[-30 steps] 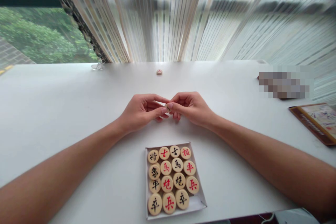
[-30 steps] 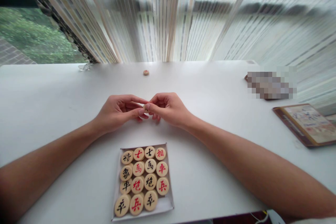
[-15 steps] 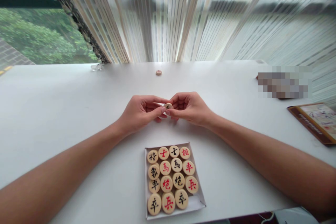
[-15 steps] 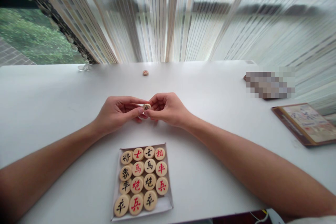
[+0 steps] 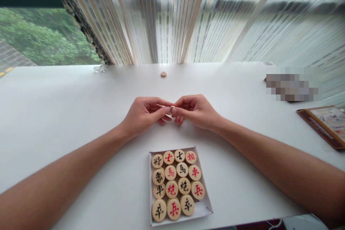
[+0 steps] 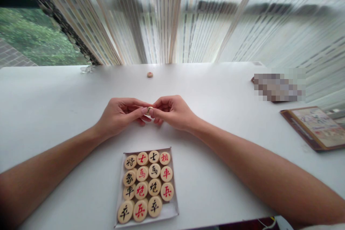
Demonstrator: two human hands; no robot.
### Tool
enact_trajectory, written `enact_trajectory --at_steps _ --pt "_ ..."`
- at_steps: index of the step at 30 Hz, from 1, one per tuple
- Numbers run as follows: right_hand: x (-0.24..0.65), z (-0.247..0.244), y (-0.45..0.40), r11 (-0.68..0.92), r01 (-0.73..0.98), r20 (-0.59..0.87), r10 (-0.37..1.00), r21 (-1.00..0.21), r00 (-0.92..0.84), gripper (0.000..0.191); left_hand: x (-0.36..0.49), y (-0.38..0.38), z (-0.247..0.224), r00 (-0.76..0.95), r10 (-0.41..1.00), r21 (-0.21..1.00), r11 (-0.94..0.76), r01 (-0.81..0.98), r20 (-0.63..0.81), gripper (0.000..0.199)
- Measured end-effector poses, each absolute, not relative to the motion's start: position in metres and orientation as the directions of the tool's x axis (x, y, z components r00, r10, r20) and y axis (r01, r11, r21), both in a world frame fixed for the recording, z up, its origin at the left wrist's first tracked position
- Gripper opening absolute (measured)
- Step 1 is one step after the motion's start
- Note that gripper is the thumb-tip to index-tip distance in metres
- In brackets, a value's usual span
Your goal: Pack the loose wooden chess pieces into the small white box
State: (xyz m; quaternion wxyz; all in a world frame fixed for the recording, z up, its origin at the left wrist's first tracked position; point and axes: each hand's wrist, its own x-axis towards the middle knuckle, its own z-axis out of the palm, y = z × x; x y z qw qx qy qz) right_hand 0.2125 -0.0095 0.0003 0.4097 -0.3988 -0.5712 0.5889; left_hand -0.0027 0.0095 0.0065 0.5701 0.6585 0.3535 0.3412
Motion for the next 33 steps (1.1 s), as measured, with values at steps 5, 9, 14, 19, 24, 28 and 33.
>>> enact_trajectory --at_steps 5,9,14,19,24,28,33 --pt "0.2119 -0.0008 -0.0107 0.010 -0.014 0.014 0.946 -1.000 -0.324 0.053 -0.0029 0.0101 0.0046 0.534 0.845 0.993 -0.092 0.073 0.039 0.034" --pt "0.2107 -0.0009 -0.0107 0.007 -0.011 0.010 0.947 -1.000 -0.321 0.053 -0.0021 0.0088 0.0046 0.539 0.841 0.991 -0.110 0.073 0.054 0.030" --pt "0.2102 0.0010 -0.0103 -0.017 -0.001 -0.016 0.949 -1.000 -0.316 0.054 -0.0012 0.0071 0.0077 0.535 0.843 0.989 -0.114 0.089 0.049 0.031" --pt "0.2094 0.0026 -0.0104 -0.036 -0.004 -0.033 0.953 -0.999 -0.302 0.054 -0.0011 0.0074 0.0078 0.538 0.841 0.989 -0.120 0.088 0.055 0.033" --pt "0.2081 0.0042 -0.0107 -0.056 -0.013 -0.049 0.952 -0.998 -0.301 0.054 -0.0016 0.0081 0.0058 0.532 0.845 0.990 -0.108 0.091 0.043 0.034" --pt "0.2109 0.0063 -0.0096 -0.103 -0.058 -0.083 0.955 -0.993 -0.286 0.052 -0.0020 0.0088 0.0056 0.531 0.847 0.993 -0.086 0.078 0.032 0.038" --pt "0.2167 0.0037 -0.0063 -0.124 -0.125 -0.080 0.948 -0.984 -0.308 0.052 -0.0018 0.0107 0.0027 0.535 0.840 0.993 -0.120 0.020 0.091 0.044"
